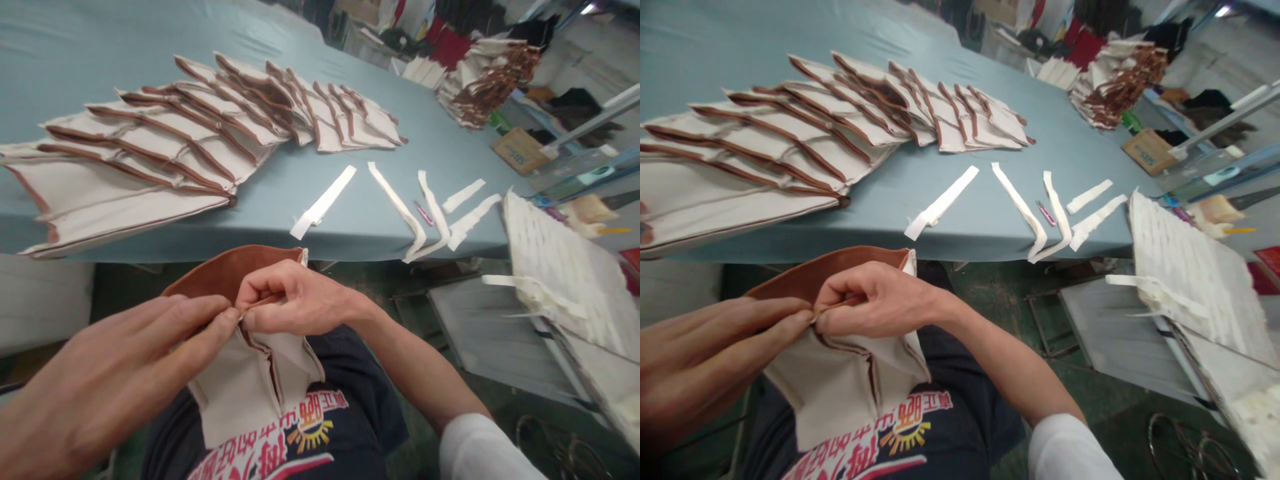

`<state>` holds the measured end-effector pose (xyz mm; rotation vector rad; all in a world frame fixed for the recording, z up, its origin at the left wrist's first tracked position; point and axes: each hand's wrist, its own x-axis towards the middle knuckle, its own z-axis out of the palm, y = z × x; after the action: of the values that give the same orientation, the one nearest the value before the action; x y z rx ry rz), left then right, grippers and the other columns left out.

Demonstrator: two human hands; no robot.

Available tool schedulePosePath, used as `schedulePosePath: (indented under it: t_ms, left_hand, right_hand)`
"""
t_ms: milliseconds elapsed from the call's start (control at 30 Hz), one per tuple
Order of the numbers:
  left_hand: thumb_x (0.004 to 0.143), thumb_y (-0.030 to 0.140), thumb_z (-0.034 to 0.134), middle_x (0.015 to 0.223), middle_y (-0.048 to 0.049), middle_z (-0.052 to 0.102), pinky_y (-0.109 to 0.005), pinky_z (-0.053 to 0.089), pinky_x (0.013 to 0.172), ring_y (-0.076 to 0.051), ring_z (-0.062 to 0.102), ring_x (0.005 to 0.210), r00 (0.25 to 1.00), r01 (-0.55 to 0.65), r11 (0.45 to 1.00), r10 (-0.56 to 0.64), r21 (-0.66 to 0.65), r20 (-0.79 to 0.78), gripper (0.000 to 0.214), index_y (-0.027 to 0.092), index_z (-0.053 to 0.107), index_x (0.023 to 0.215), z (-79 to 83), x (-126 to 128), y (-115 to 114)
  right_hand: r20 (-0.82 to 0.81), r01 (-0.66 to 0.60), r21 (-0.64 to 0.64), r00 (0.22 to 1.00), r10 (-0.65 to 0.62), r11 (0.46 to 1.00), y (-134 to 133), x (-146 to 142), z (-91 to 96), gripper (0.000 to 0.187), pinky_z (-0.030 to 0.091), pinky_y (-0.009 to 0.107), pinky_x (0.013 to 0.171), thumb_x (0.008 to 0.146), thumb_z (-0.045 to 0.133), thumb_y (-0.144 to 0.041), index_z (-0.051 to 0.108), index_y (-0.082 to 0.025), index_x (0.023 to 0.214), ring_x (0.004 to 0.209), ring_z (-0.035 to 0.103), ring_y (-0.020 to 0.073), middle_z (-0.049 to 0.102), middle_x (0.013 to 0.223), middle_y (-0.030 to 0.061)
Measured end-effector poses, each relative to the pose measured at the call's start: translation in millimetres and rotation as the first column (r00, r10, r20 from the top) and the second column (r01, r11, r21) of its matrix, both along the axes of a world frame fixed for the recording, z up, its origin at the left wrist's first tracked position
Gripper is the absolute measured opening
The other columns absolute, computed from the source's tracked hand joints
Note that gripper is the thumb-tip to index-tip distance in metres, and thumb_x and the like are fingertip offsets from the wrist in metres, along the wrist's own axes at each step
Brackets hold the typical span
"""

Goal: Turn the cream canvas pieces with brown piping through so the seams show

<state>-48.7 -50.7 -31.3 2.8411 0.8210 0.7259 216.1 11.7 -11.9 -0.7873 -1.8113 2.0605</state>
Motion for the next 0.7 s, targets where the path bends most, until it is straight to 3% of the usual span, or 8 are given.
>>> schedulePosePath:
  t_ms: [100, 200, 300, 400, 467, 533, 700]
  left_hand:
    - [0.114, 0.012, 0.038, 0.137, 0.0016, 0.077, -0.035, 0.054, 0.117, -0.021, 0.074, 0.123, 0.997, -0.056, 0.998, 0.055, -0.024, -0.054, 0.076, 0.044, 0.011, 0.177, 4.0, 2.7, -2.2]
    - [0.114, 0.011, 0.034, 0.133, 0.0015, 0.078, -0.033, 0.054, 0.111, -0.020, 0.072, 0.122, 0.995, -0.077, 0.996, 0.075, -0.035, -0.059, 0.076, 0.046, 0.009, 0.177, 1.8, 5.8, -0.6]
    - [0.113, 0.013, 0.038, 0.132, 0.0015, 0.078, -0.032, 0.056, 0.106, -0.020, 0.075, 0.116, 0.995, -0.099, 0.995, 0.100, -0.016, 0.019, 0.067, 0.045, 0.036, 0.172, -6.0, 9.2, 0.9]
    - [0.112, 0.027, 0.046, 0.124, 0.0033, 0.080, -0.028, 0.060, 0.091, -0.018, 0.079, 0.101, 0.969, -0.220, 0.973, 0.226, -0.067, 0.104, 0.037, 0.038, 0.063, 0.143, -9.2, 13.3, -1.6]
    - [0.112, 0.041, 0.048, 0.114, 0.0055, 0.081, -0.026, 0.060, 0.080, -0.017, 0.080, 0.090, 0.934, -0.332, 0.932, 0.346, -0.149, 0.087, 0.025, 0.036, 0.065, 0.130, -5.7, 15.2, -3.4]
    - [0.110, 0.048, 0.049, 0.109, 0.0067, 0.081, -0.023, 0.060, 0.075, -0.016, 0.081, 0.085, 0.921, -0.368, 0.904, 0.387, -0.217, 0.049, 0.026, 0.035, 0.065, 0.126, 1.0, 15.8, -3.1]
    - [0.109, 0.037, 0.049, 0.098, 0.0104, 0.082, -0.017, 0.055, 0.068, -0.012, 0.080, 0.079, 0.966, -0.220, 0.901, 0.255, -0.375, 0.045, 0.018, 0.035, 0.067, 0.113, 16.1, 18.4, 7.6]
  right_hand:
    - [-0.041, 0.000, -0.067, 0.999, -0.003, 0.998, 3.1, 2.1, 0.3, 0.022, 0.035, 0.025, 0.063, 0.081, 0.070, -0.037, 0.063, -0.016, 0.085, 0.067, 0.046, 0.0105, 0.057, 0.075, -0.0038]
    - [-0.055, 0.052, -0.056, 0.997, -0.055, 0.997, 4.7, 1.7, -0.7, 0.020, 0.035, 0.025, 0.063, 0.081, 0.066, -0.036, 0.063, -0.016, 0.081, 0.067, 0.045, 0.0104, 0.055, 0.072, -0.0047]
    - [-0.043, 0.101, -0.040, 0.994, -0.103, 0.994, 3.1, -0.3, -3.7, 0.015, 0.034, 0.024, 0.061, 0.079, 0.064, -0.032, 0.061, -0.017, 0.078, 0.064, 0.042, 0.0096, 0.053, 0.069, -0.0058]
    - [-0.037, 0.111, 0.003, 0.993, -0.111, 0.994, -0.7, -0.2, -3.9, 0.011, 0.035, 0.023, 0.059, 0.078, 0.062, -0.029, 0.059, -0.018, 0.079, 0.063, 0.045, 0.0098, 0.055, 0.071, -0.0050]
    - [-0.039, 0.132, 0.079, 0.991, -0.129, 0.988, -4.1, 1.3, -0.7, 0.006, 0.038, 0.023, 0.060, 0.078, 0.061, -0.024, 0.058, -0.019, 0.079, 0.065, 0.048, 0.0101, 0.056, 0.072, -0.0046]
    - [-0.031, 0.156, 0.195, 0.988, -0.153, 0.968, -8.1, 2.7, 4.4, 0.003, 0.038, 0.022, 0.061, 0.078, 0.060, -0.020, 0.057, -0.019, 0.078, 0.065, 0.048, 0.0099, 0.056, 0.071, -0.0051]
    - [0.001, 0.192, 0.452, 0.977, -0.215, 0.871, -17.8, 2.2, 12.9, 0.007, 0.033, 0.023, 0.060, 0.078, 0.059, -0.015, 0.055, -0.020, 0.076, 0.063, 0.046, 0.0089, 0.053, 0.069, -0.0059]
